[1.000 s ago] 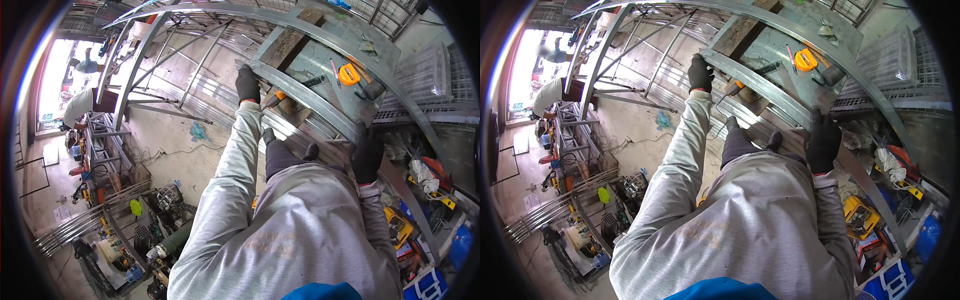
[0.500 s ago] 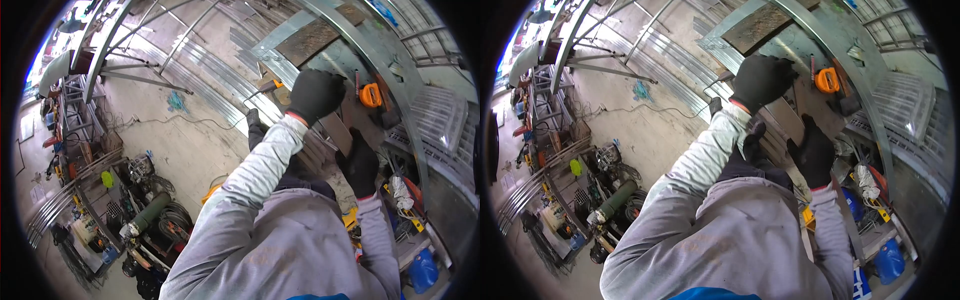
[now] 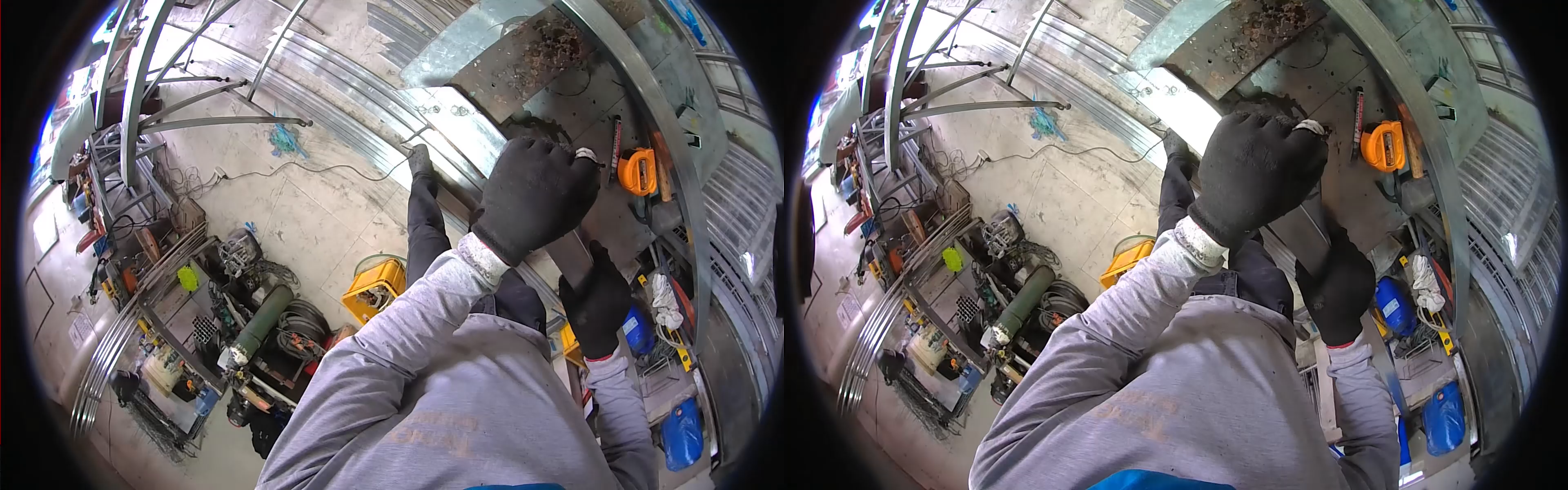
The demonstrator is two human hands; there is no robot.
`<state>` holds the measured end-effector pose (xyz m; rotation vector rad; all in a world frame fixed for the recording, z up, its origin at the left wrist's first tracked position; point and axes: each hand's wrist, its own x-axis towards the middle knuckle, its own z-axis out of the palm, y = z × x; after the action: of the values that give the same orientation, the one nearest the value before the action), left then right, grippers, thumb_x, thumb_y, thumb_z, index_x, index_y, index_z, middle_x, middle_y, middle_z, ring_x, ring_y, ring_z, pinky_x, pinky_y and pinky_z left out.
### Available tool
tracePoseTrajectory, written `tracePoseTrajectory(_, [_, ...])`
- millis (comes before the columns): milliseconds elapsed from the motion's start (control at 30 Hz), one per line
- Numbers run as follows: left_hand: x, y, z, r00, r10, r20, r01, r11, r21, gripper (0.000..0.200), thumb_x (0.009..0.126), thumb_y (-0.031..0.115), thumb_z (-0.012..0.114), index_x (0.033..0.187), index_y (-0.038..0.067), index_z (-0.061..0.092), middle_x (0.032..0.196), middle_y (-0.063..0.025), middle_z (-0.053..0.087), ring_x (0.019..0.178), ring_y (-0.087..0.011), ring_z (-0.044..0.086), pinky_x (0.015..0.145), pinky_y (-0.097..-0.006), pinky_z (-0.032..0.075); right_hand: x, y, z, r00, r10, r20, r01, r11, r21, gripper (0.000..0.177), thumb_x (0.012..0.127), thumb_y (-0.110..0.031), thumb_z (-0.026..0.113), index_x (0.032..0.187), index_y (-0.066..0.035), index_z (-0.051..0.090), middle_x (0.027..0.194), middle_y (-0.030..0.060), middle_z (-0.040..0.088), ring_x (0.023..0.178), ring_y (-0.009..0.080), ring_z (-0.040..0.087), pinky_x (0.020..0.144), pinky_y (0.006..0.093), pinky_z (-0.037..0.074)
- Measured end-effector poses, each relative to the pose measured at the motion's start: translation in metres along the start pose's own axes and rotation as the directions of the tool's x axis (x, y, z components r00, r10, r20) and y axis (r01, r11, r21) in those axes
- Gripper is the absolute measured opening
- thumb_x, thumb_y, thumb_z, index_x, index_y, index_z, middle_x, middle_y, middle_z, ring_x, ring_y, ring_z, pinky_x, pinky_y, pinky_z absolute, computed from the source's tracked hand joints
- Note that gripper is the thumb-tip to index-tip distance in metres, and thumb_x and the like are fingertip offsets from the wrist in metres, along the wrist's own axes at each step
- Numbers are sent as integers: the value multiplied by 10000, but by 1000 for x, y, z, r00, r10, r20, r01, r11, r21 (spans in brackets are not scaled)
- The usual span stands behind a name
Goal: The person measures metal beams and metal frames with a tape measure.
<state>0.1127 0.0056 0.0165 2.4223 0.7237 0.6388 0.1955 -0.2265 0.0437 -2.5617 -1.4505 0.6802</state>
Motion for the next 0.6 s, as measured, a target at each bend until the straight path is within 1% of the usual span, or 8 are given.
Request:
tracePoseTrajectory(200, [0, 0, -5, 997, -8, 83, 7, 1000, 18, 127, 851, 218, 720, 833, 115, 648, 708, -59, 655, 711, -280, 698, 675, -433, 515, 3, -5, -4, 998, 52, 46, -52, 999, -8, 776, 770, -291, 876, 1420, 35, 606, 1290, 254, 723, 1141, 447, 710, 991, 484, 568])
tracePoseTrajectory(267, [-2, -2, -2, 999, 5, 52, -5, 1000, -7, 77, 824, 251, 767, 887, 219, 735, 738, -47, 665, 688, -279, 687, 631, -427, 497, 4, -5, -3, 997, 51, 55, -50, 999, -11, 781, 769, -294, 878, 1423, 34, 606, 1295, 255, 721, 1150, 445, 709, 1001, 483, 565])
tracePoseTrajectory(400, [-2, -3, -1, 998, 1, 59, -2, 1000, 12, 71, 818, 245, 765, 875, 219, 733, 753, -44, 671, 691, -273, 689, 631, -430, 497, 2, -2, -2, 995, 69, 70, -69, 998, -9, 787, 781, -320, 879, 1431, 30, 606, 1312, 254, 716, 1176, 436, 704, 1025, 481, 557])
tracePoseTrajectory(433, [-2, -3, -1, 998, 11, 55, -12, 1000, 16, 70, 820, 244, 766, 877, 218, 734, 760, -43, 675, 695, -272, 691, 635, -430, 499, 1, -1, -1, 995, 71, 70, -70, 997, -11, 787, 781, -320, 879, 1431, 30, 606, 1312, 254, 716, 1176, 436, 704, 1025, 481, 557])
tracePoseTrajectory(500, [-4, -3, 0, 999, 18, 51, -19, 1000, 17, 70, 823, 244, 766, 880, 216, 736, 767, -42, 678, 698, -270, 693, 639, -430, 502, -1, 1, 1, 1000, 17, 17, -17, 1000, 2, 790, 787, -324, 881, 1435, 31, 603, 1318, 259, 711, 1182, 436, 701, 1029, 481, 554])
tracePoseTrajectory(567, [-2, -2, -2, 999, 36, 32, -37, 999, 10, 131, 832, 220, 719, 861, 113, 650, 701, -50, 636, 709, -265, 696, 660, -428, 506, 0, -2, -1, 999, 25, 30, -26, 1000, 2, 790, 789, -327, 881, 1435, 33, 602, 1317, 260, 710, 1180, 437, 701, 1026, 482, 555])
tracePoseTrajectory(600, [-3, -2, -2, 999, 36, 30, -36, 999, 11, 131, 832, 220, 719, 861, 113, 650, 701, -50, 636, 709, -265, 696, 660, -428, 506, 1, -2, -2, 999, 33, 39, -33, 999, 5, 791, 790, -329, 881, 1434, 35, 601, 1316, 261, 709, 1178, 438, 701, 1024, 483, 555])
